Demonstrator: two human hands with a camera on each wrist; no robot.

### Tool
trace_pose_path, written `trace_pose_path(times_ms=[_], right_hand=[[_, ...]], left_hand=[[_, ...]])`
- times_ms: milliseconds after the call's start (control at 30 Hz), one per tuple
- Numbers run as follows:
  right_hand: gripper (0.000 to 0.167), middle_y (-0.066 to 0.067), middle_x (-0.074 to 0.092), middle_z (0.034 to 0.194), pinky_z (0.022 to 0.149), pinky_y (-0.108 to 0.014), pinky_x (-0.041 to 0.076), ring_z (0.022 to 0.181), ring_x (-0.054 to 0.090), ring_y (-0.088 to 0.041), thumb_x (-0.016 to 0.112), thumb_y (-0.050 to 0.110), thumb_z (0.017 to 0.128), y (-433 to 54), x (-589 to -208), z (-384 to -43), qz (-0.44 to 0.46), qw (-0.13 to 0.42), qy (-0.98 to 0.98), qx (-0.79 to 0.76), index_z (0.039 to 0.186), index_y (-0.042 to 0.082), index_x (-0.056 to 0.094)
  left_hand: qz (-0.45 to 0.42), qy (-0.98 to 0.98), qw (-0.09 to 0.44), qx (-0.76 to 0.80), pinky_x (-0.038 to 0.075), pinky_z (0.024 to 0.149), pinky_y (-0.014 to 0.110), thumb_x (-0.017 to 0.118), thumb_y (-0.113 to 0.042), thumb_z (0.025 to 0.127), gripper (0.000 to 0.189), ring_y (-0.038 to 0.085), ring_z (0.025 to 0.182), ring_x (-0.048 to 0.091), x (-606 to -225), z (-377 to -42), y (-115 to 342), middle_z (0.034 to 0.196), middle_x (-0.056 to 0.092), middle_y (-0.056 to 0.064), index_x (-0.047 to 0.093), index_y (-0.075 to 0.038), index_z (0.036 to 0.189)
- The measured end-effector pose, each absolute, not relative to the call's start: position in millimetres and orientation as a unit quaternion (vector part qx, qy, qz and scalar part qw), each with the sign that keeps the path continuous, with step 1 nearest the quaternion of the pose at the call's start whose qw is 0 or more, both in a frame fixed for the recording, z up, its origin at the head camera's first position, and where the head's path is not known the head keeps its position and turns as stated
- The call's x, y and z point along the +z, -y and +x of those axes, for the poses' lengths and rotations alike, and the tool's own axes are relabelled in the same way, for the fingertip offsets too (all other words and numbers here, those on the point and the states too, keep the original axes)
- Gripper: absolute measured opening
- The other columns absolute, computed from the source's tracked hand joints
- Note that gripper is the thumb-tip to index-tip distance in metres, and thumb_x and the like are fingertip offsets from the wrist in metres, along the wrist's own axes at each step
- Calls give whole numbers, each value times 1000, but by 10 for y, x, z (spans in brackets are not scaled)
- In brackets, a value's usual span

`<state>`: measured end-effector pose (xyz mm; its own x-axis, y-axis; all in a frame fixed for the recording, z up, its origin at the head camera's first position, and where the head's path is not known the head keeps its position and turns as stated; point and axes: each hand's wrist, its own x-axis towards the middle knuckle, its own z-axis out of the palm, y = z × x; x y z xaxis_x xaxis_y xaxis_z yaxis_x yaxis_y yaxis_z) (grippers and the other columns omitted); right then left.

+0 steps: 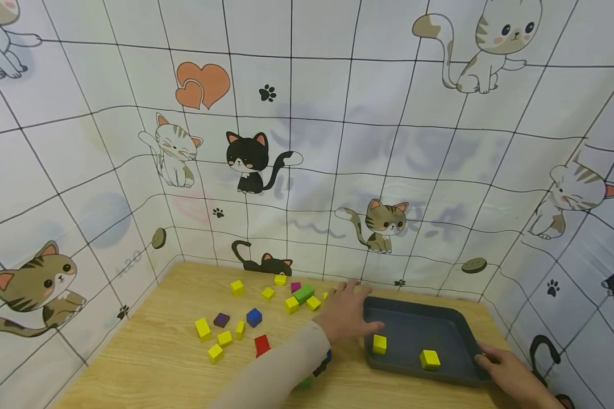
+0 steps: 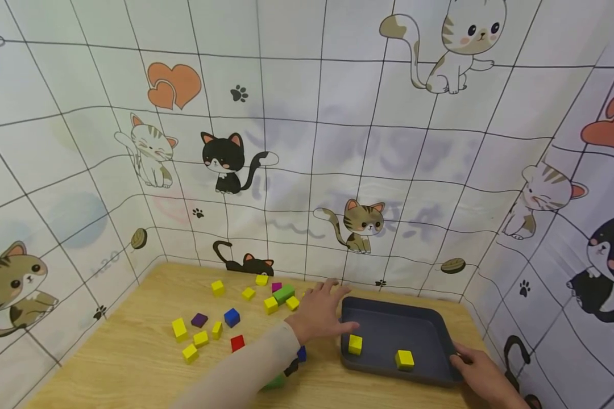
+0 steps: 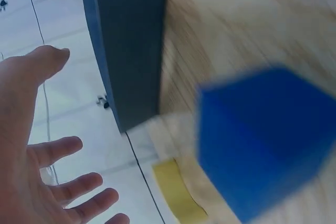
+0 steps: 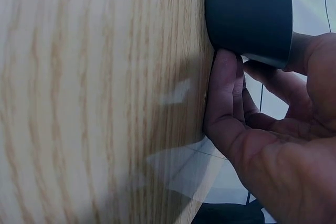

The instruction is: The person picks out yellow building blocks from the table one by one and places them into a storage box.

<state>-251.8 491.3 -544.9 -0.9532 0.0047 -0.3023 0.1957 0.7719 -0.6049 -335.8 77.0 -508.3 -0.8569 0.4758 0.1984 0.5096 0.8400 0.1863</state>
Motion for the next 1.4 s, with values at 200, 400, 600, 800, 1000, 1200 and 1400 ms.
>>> trace_pose_path(times_ms=[200, 400, 600, 800, 1000, 1200, 1400], right_hand=[[86, -48, 41, 172, 111, -69, 61, 157, 40, -75, 66, 45, 118, -5038, -5585, -2583, 62, 151, -921, -354, 174, -12, 34], [89, -47, 40, 173, 111, -70, 60, 158, 38, -75, 67, 49, 118, -5064, -5623, -2606, 64, 153, -920, -356, 174, -11, 33], [89, -47, 41, 172, 113, -74, 58, 158, 38, -75, 66, 49, 118, -5045, -5633, -2609, 70, 157, -920, -353, 174, -12, 34], [87, -46, 41, 172, 115, -76, 56, 159, 37, -75, 65, 47, 118, -5053, -5652, -2609, 65, 157, -919, -355, 174, -12, 34], [85, -46, 43, 172, 117, -77, 54, 159, 37, -75, 65, 46, 119, -5072, -5661, -2606, 56, 148, -923, -349, 173, -13, 35], [84, -45, 40, 174, 121, -82, 47, 160, 33, -75, 65, 44, 119, -5053, -5636, -2607, 69, 149, -922, -351, 174, -12, 35], [84, -46, 38, 174, 118, -77, 53, 160, 34, -75, 66, 42, 118, -5025, -5605, -2597, 77, 155, -917, -358, 173, -13, 34]], left_hand=[[-221, 966, 63, -117, 60, 124, 59, 80, -77, 97, 91, 37, 154, 64, -5169, -3528, -530, 174, 58, 11, 57, -30, 172], [-201, 971, 54, -114, 65, 117, 59, 80, -77, 96, 91, 38, 150, 66, -5283, -3660, -333, 171, 60, 13, 59, -29, 170], [-201, 971, 28, -122, 62, 120, 61, 83, -71, 97, 91, 39, 152, 64, -5289, -3647, -227, 170, 62, 13, 57, -26, 172], [-203, 974, 26, -93, 61, 123, 55, 84, -70, 98, 89, 33, 146, 67, -5317, -3683, -232, 165, 67, 8, 57, -27, 172], [-211, 974, 29, -76, 60, 125, 52, 84, -63, 102, 77, 30, 142, 69, -5348, -3706, -233, 157, 72, 7, 64, -24, 166], [-224, 969, 52, -93, 64, 118, 47, 86, -41, 107, 53, 27, 128, 74, -5343, -3697, -238, 143, 80, 6, 74, -18, 152], [-238, 961, 75, -115, 67, 107, 39, 84, -22, 110, 32, 22, 111, 78, -5379, -3737, -249, 127, 84, 5, 80, -15, 141]])
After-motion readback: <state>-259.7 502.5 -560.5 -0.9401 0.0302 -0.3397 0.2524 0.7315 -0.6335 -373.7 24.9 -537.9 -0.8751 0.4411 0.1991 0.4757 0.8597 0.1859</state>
